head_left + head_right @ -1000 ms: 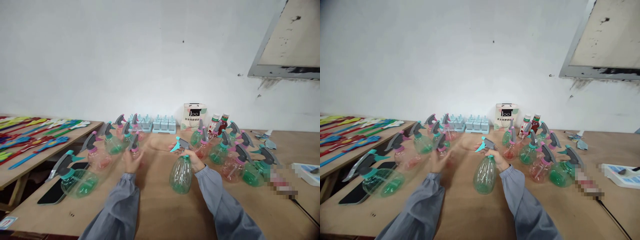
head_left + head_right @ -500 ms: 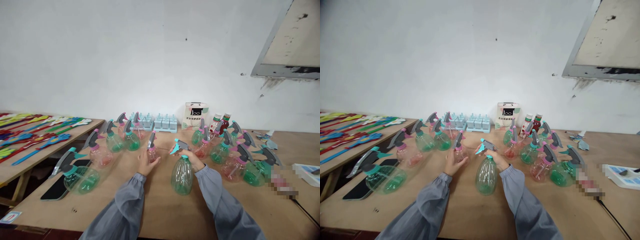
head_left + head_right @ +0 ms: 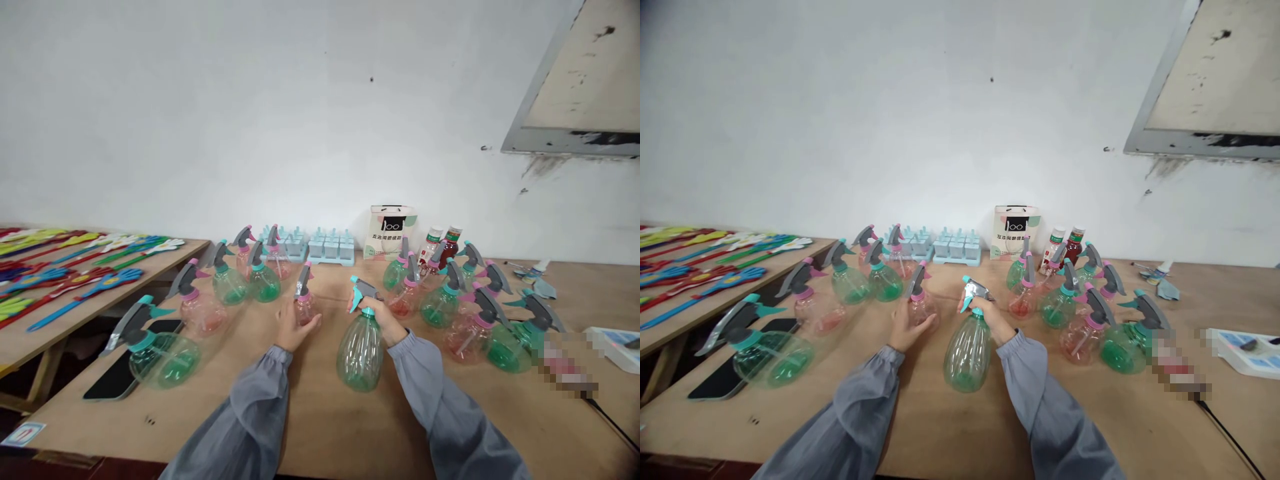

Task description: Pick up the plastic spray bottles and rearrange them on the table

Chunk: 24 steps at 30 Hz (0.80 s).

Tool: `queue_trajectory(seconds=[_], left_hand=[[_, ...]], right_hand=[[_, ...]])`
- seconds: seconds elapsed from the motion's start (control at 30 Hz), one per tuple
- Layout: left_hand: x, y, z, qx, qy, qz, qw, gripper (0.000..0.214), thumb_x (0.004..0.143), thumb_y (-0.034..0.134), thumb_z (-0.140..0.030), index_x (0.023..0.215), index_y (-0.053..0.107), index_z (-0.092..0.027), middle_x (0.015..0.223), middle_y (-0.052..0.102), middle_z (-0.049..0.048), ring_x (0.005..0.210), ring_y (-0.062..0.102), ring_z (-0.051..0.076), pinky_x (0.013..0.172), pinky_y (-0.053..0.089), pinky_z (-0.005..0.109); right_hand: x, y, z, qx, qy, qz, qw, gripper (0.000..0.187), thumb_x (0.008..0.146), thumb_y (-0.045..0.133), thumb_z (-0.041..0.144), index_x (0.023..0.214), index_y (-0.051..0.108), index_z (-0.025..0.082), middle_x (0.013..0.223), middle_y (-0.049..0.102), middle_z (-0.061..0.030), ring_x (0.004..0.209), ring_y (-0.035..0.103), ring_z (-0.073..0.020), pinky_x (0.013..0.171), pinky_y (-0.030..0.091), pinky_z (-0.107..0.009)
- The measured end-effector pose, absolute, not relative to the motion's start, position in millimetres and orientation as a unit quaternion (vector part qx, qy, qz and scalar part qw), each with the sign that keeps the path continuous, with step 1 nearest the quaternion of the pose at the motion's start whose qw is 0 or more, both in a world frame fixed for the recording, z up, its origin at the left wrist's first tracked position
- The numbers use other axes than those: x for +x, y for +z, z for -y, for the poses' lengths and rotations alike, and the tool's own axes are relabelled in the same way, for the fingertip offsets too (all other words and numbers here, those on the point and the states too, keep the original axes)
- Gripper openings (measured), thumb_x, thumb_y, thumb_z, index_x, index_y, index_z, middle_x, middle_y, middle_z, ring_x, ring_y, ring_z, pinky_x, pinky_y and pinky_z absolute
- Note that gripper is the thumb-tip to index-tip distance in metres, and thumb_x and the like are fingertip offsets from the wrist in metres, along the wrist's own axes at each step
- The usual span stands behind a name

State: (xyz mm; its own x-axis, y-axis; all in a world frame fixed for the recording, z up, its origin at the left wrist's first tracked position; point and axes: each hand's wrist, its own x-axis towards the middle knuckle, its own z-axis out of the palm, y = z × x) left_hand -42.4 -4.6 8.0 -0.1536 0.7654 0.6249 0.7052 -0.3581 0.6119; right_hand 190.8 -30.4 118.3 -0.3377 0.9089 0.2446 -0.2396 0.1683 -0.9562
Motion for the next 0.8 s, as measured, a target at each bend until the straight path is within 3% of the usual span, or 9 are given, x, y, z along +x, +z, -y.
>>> queue_trajectory(seconds=[0.1,0.23,0.4,0.57,0.8], left_hand=[[-42.4,8.7,5.1,0.65,0.502,-0.569,0.033,0.059,0.071,0.075,-0.055,0.115,0.057,-0.019,0.106,0.069,0.0108,0.105,0.067,0.034,0.091,0.048,0.05],[-42.4,8.6,5.1,0.648,0.506,-0.568,0.037,0.059,0.07,0.075,-0.056,0.113,0.058,-0.02,0.107,0.069,0.0114,0.107,0.066,0.034,0.092,0.048,0.051],[-42.6,9.7,5.9,0.652,0.494,-0.574,0.047,0.058,0.071,0.073,-0.057,0.114,0.058,-0.02,0.108,0.069,0.0111,0.108,0.066,0.035,0.091,0.048,0.05],[-42.9,9.0,4.7,0.653,0.493,-0.574,0.038,0.059,0.07,0.074,-0.053,0.115,0.056,-0.019,0.109,0.069,0.0121,0.107,0.066,0.035,0.092,0.048,0.052],[-43.8,6.2,3.4,0.657,0.492,-0.571,0.025,0.057,0.071,0.075,-0.052,0.114,0.056,-0.019,0.106,0.068,0.0113,0.105,0.067,0.034,0.09,0.048,0.05]], right_hand=[[191.5,117.8,28.8,-0.297,0.582,0.575,0.493,0.027,0.058,0.057,0.028,0.078,0.073,0.02,0.075,0.075,-0.0051,0.075,0.069,-0.0231,0.06,0.046,-0.03],[191.5,117.6,28.1,-0.287,0.576,0.591,0.486,0.026,0.061,0.058,0.032,0.08,0.074,0.022,0.077,0.075,-0.0036,0.078,0.068,-0.0224,0.064,0.048,-0.031],[191.6,111.8,20.8,-0.306,0.553,0.555,0.541,0.017,0.058,0.055,0.033,0.065,0.067,0.022,0.073,0.073,-0.0045,0.076,0.067,-0.0225,0.068,0.048,-0.033],[191.3,111.7,19.8,-0.311,0.548,0.564,0.533,0.022,0.061,0.059,0.032,0.078,0.07,0.023,0.076,0.072,-0.004,0.084,0.068,-0.0241,0.08,0.05,-0.036],[190.9,115.0,25.3,-0.322,0.517,0.556,0.565,0.024,0.057,0.058,0.032,0.075,0.071,0.023,0.076,0.073,-0.0042,0.081,0.068,-0.0252,0.077,0.05,-0.036]])
